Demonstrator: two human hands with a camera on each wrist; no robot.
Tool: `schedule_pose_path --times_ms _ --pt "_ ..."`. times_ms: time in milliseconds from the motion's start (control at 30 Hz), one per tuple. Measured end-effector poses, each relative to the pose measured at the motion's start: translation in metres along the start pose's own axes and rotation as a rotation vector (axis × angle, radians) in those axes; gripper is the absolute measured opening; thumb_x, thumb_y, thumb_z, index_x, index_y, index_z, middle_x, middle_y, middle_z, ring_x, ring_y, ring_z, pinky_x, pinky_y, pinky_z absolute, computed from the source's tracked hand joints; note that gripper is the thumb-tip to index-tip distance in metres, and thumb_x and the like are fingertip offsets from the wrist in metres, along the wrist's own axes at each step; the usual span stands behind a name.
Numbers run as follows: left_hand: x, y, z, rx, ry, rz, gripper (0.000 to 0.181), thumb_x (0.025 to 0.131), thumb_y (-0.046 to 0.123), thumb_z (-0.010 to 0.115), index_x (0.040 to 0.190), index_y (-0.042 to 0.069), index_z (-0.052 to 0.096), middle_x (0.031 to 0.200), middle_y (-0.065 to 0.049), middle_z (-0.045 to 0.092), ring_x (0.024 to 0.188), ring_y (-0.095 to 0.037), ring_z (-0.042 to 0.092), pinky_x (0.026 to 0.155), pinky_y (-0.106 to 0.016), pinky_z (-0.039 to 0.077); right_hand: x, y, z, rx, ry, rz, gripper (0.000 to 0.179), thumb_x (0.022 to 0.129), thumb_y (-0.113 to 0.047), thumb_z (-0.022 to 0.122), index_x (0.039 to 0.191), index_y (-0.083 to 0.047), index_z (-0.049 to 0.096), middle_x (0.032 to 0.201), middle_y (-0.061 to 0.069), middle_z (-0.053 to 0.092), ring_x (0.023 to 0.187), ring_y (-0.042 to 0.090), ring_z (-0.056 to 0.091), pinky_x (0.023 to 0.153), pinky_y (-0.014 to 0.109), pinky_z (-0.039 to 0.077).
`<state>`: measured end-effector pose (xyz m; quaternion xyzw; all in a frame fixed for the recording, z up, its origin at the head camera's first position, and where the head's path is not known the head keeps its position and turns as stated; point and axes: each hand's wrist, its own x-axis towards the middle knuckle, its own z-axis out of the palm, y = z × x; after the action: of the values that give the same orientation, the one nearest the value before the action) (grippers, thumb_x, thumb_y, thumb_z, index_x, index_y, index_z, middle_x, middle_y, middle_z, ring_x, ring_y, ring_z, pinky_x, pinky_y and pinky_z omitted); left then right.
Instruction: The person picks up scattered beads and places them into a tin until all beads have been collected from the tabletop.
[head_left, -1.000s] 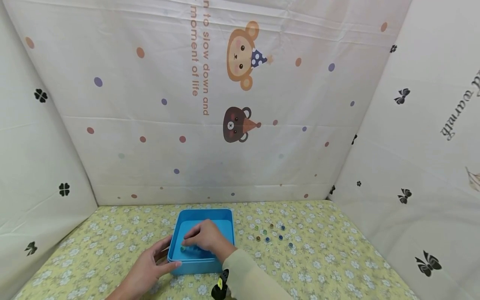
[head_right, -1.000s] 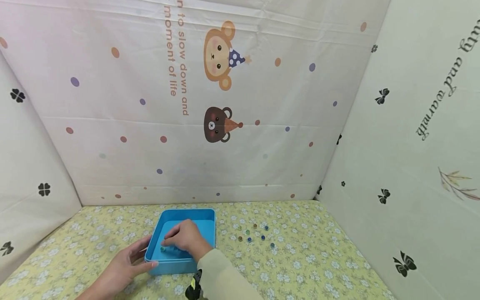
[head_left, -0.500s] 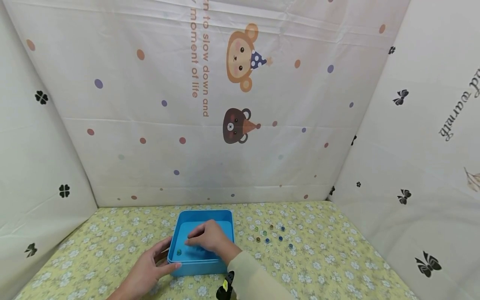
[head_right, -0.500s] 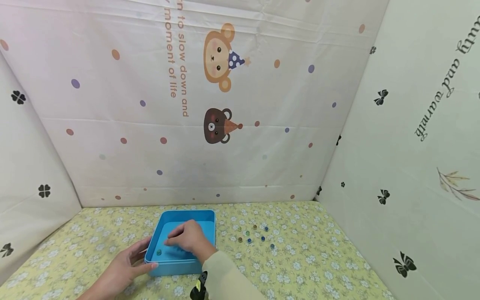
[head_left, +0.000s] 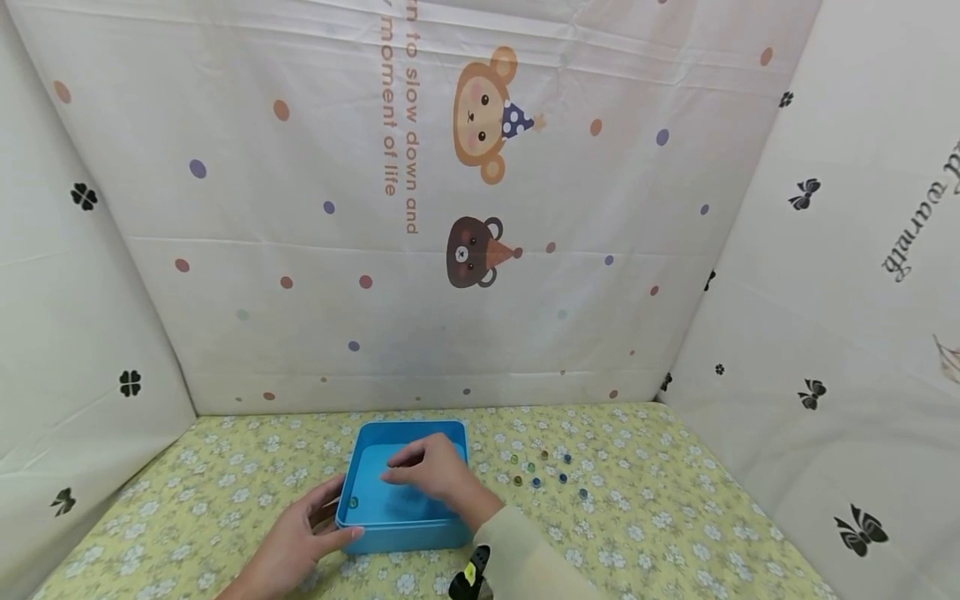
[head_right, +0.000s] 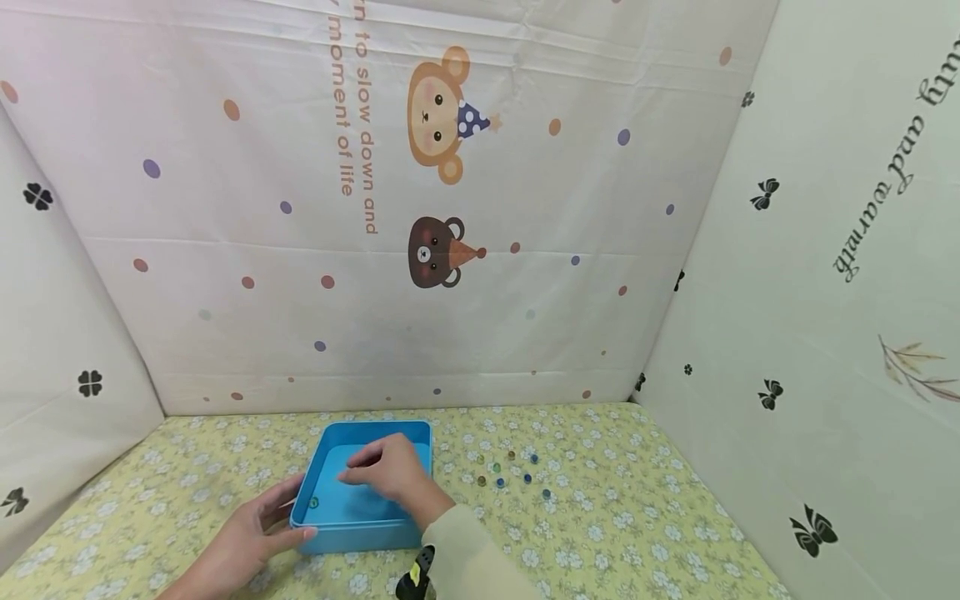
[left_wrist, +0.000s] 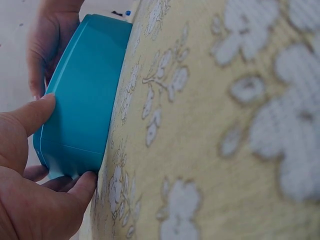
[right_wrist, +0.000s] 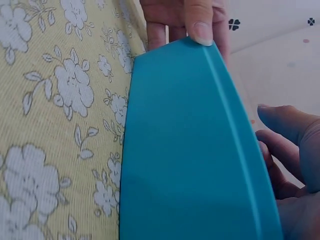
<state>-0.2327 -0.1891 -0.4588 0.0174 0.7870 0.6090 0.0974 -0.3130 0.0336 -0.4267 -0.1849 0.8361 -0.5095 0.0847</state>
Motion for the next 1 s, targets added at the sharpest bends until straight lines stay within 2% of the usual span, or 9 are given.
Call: schedule_pose_path --times_ms 233,467,667,833,1000 --pt "0.002 0.0 0.003 -0.007 0.03 -0.017 0.09 0.091 0.024 0.079 0.161 0.006 0.025 0.164 -0.031 0.027 0.145 -0.056 0.035 0.114 -0.052 0.058 -0.007 0.002 -0.014 0.017 0.016 -0.044 0.016 0.088 -0.032 0.085 0.1 -0.021 0.084 0.095 -0.009 0.075 0.083 0.006 0.067 0.067 0.023 0.064" --pt "0.002 0.0 0.004 0.005 0.047 -0.014 0.091 0.09 0.024 0.08 0.161 0.005 0.026 0.163 -0.031 0.028 0.144 -0.056 0.036 0.114 -0.053 0.058 -0.014 0.008 -0.027 0.051 0.054 -0.076 0.021 0.09 -0.033 0.082 0.106 -0.019 0.082 0.101 -0.005 0.073 0.086 0.007 0.067 0.068 0.021 0.065" --pt "0.002 0.0 0.003 0.008 0.045 -0.011 0.089 0.091 0.022 0.079 0.161 0.006 0.026 0.163 -0.032 0.027 0.145 -0.056 0.036 0.115 -0.053 0.057 -0.021 0.012 -0.036 0.078 0.084 -0.085 0.019 0.091 -0.032 0.082 0.105 -0.02 0.082 0.103 -0.004 0.073 0.089 0.011 0.067 0.069 0.021 0.064" --pt "0.003 -0.001 0.003 0.016 0.043 -0.008 0.09 0.091 0.021 0.079 0.161 0.005 0.026 0.163 -0.033 0.027 0.145 -0.057 0.035 0.114 -0.052 0.058 -0.027 0.016 -0.045 0.099 0.115 -0.086 0.019 0.091 -0.033 0.081 0.105 -0.021 0.082 0.106 -0.001 0.074 0.092 0.014 0.067 0.07 0.026 0.065" --pt "0.003 -0.001 0.003 0.012 0.047 -0.013 0.09 0.091 0.021 0.079 0.161 0.005 0.026 0.163 -0.033 0.028 0.144 -0.057 0.036 0.115 -0.052 0.058 -0.033 0.023 -0.055 0.129 0.14 -0.111 0.021 0.092 -0.033 0.08 0.107 -0.019 0.081 0.107 0.003 0.073 0.092 0.017 0.067 0.078 0.042 0.07"
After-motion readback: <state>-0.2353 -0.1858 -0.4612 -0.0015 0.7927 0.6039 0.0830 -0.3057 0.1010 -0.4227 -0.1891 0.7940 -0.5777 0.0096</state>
